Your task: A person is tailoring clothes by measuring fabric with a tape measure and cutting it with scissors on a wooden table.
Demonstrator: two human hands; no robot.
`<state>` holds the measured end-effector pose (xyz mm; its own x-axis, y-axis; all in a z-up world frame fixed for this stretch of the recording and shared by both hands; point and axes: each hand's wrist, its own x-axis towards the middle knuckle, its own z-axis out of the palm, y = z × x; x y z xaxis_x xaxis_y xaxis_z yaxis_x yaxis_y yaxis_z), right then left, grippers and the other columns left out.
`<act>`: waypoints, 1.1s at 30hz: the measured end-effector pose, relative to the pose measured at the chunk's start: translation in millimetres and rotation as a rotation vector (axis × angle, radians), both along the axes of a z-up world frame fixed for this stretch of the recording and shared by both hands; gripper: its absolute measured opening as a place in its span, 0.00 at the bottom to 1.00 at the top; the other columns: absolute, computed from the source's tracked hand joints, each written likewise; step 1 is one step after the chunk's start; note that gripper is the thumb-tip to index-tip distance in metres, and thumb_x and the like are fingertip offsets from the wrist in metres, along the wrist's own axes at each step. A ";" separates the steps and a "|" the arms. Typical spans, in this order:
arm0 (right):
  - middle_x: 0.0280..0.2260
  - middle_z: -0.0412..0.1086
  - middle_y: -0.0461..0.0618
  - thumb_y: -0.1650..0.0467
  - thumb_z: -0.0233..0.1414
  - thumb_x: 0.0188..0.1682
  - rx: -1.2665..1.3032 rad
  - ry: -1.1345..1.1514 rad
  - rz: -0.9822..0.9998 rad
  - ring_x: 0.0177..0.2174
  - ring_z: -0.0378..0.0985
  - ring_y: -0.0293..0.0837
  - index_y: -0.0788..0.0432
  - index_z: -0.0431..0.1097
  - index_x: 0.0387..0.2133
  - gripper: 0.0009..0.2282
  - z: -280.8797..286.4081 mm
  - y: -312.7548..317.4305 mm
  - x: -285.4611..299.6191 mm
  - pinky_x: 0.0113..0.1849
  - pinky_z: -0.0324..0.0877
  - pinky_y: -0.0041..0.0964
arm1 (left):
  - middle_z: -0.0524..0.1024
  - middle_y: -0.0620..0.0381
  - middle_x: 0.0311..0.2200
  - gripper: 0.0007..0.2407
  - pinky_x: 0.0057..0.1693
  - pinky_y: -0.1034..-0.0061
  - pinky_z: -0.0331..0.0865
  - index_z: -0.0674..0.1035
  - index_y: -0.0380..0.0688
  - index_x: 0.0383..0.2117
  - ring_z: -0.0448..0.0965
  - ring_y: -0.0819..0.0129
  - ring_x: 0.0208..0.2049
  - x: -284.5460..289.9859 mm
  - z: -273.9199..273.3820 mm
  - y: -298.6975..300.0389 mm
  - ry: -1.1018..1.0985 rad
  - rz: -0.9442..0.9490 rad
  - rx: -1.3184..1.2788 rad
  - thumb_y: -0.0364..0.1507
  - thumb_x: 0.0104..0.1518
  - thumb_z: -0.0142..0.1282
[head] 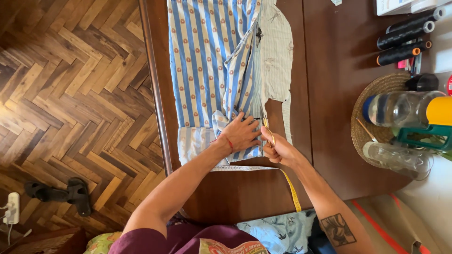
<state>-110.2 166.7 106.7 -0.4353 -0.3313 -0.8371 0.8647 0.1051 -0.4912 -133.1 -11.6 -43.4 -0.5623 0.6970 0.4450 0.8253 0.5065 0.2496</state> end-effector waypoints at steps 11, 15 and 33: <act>0.14 0.38 0.32 0.42 0.43 0.60 0.008 0.020 -0.023 0.12 0.39 0.27 0.50 0.56 0.30 0.26 11.6 -11.8 -5.3 0.11 0.42 0.18 | 0.73 0.54 0.40 0.22 0.59 0.44 0.63 0.80 0.55 0.42 0.73 0.51 0.43 1.1 -1.3 -5.7 0.008 -0.018 -0.008 0.55 0.67 0.38; 0.13 0.39 0.34 0.47 0.45 0.62 0.032 0.038 -0.069 0.11 0.39 0.29 0.51 0.57 0.35 0.22 27.8 -20.8 -7.3 0.11 0.42 0.20 | 0.72 0.58 0.40 0.20 0.58 0.46 0.63 0.80 0.56 0.40 0.72 0.53 0.44 -2.8 7.0 -9.9 -0.007 -0.044 -0.017 0.54 0.65 0.42; 0.12 0.40 0.32 0.41 0.42 0.57 0.025 0.008 -0.086 0.10 0.41 0.26 0.54 0.64 0.40 0.29 -21.6 -11.9 -18.5 0.11 0.43 0.18 | 0.71 0.55 0.41 0.21 0.58 0.45 0.63 0.80 0.55 0.45 0.73 0.50 0.44 -5.0 13.8 -16.7 -0.015 -0.086 0.024 0.53 0.68 0.39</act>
<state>-128.7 154.8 85.1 -0.4676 -0.2712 -0.8413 0.8672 0.0436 -0.4961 -138.1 -28.3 -29.6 -0.5079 0.7322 0.4539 0.8614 0.4281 0.2733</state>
